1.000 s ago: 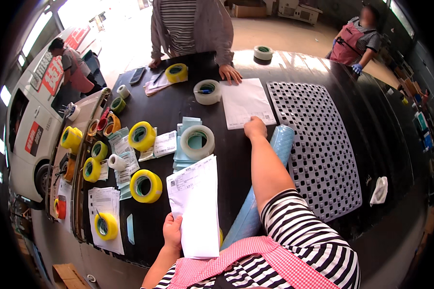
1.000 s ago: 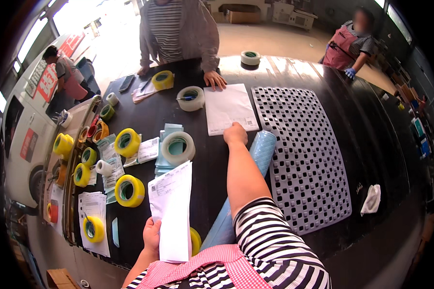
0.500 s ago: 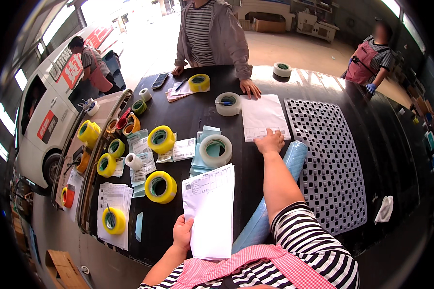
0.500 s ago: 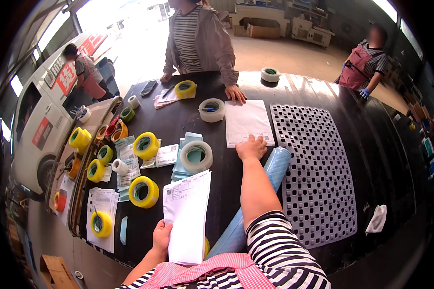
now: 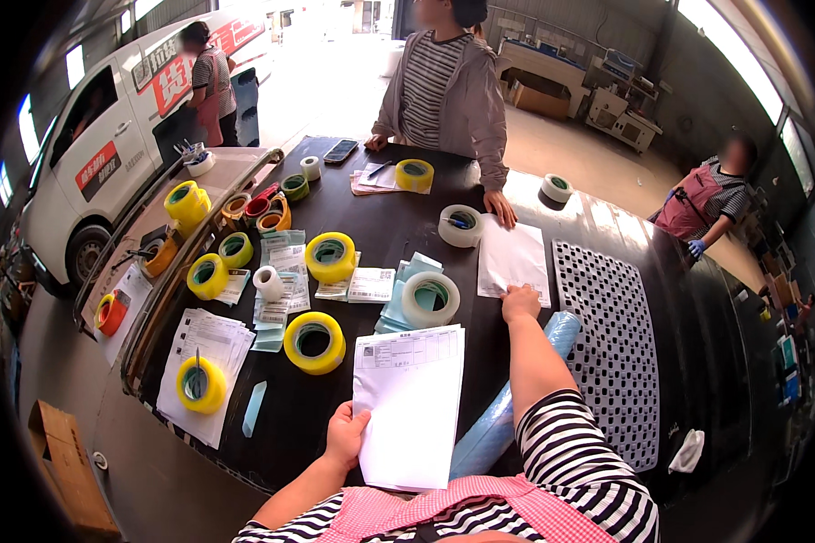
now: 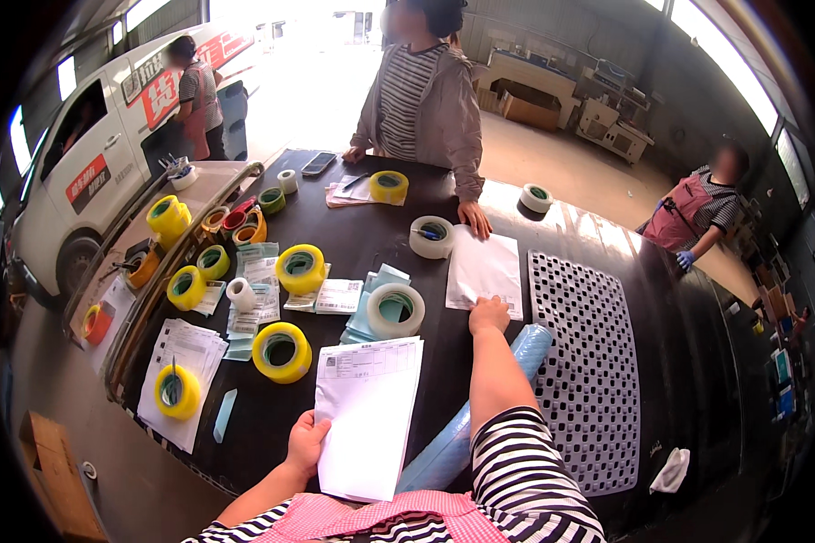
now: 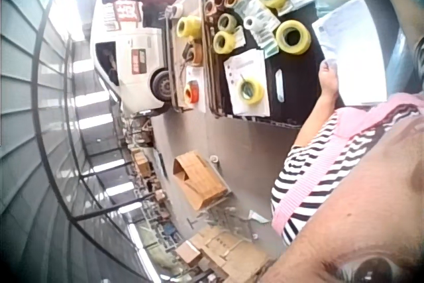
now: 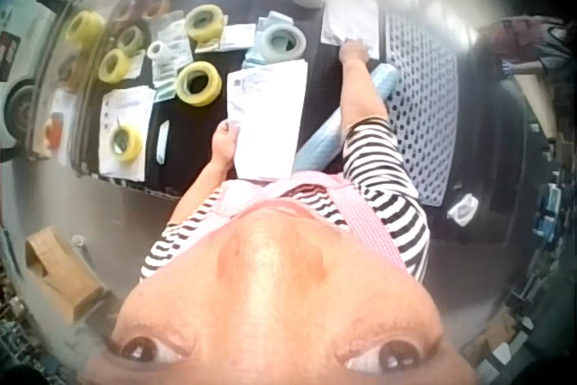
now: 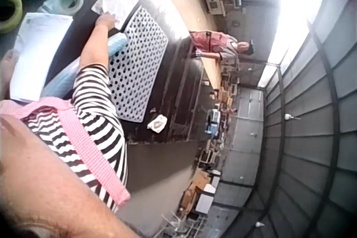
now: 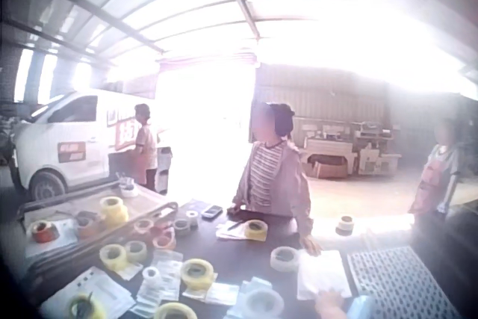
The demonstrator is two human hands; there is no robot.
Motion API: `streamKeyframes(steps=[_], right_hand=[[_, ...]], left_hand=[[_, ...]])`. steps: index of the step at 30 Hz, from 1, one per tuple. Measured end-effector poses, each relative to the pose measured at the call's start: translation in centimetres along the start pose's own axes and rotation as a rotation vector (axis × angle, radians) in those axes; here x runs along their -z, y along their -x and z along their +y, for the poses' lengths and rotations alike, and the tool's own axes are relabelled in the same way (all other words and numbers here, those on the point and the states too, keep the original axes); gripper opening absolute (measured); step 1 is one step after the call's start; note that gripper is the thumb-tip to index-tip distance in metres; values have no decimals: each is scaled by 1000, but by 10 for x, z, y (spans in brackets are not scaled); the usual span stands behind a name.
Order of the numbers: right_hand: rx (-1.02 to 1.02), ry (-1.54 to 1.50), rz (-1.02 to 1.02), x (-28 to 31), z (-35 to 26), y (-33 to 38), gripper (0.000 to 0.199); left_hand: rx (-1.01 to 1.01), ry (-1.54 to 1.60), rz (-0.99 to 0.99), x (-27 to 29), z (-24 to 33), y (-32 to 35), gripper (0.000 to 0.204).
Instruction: The person wipes a gray plastic grid mat with a white cloth, then folds it in half. They handle several white shipping documents and a roll of blue bubble wrap on the table. Finally, they secure the folded mat with a roll of clear tape.
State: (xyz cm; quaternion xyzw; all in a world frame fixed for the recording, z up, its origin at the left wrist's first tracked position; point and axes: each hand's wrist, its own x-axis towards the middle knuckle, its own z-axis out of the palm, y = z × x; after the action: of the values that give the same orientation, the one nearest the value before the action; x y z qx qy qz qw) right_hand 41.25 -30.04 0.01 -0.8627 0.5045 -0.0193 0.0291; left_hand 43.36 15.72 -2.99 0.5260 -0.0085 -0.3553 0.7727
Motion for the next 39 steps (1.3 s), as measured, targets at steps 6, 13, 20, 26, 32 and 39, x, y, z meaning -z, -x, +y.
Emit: streamKeyframes(steps=[6, 13, 20, 26, 32, 39], right_hand=[[201, 153, 28, -5, 26, -11, 29], [431, 315, -82, 8, 27, -16, 27], [505, 327, 23, -2, 35, -16, 24], [495, 271, 94, -1, 38, -15, 24], [475, 140, 196, 17, 44, -13, 27], [134, -475, 457, 43, 190, 72, 30]], left_hand=[[13, 30, -5, -9, 2, 2, 22], [3, -16, -7, -1, 0, 1, 23], [41, -42, 11, -2, 6, 3, 23], [55, -51, 14, -5, 5, 2, 23], [30, -27, 8, -4, 4, 5, 25], [17, -31, 3, -4, -8, -5, 28]])
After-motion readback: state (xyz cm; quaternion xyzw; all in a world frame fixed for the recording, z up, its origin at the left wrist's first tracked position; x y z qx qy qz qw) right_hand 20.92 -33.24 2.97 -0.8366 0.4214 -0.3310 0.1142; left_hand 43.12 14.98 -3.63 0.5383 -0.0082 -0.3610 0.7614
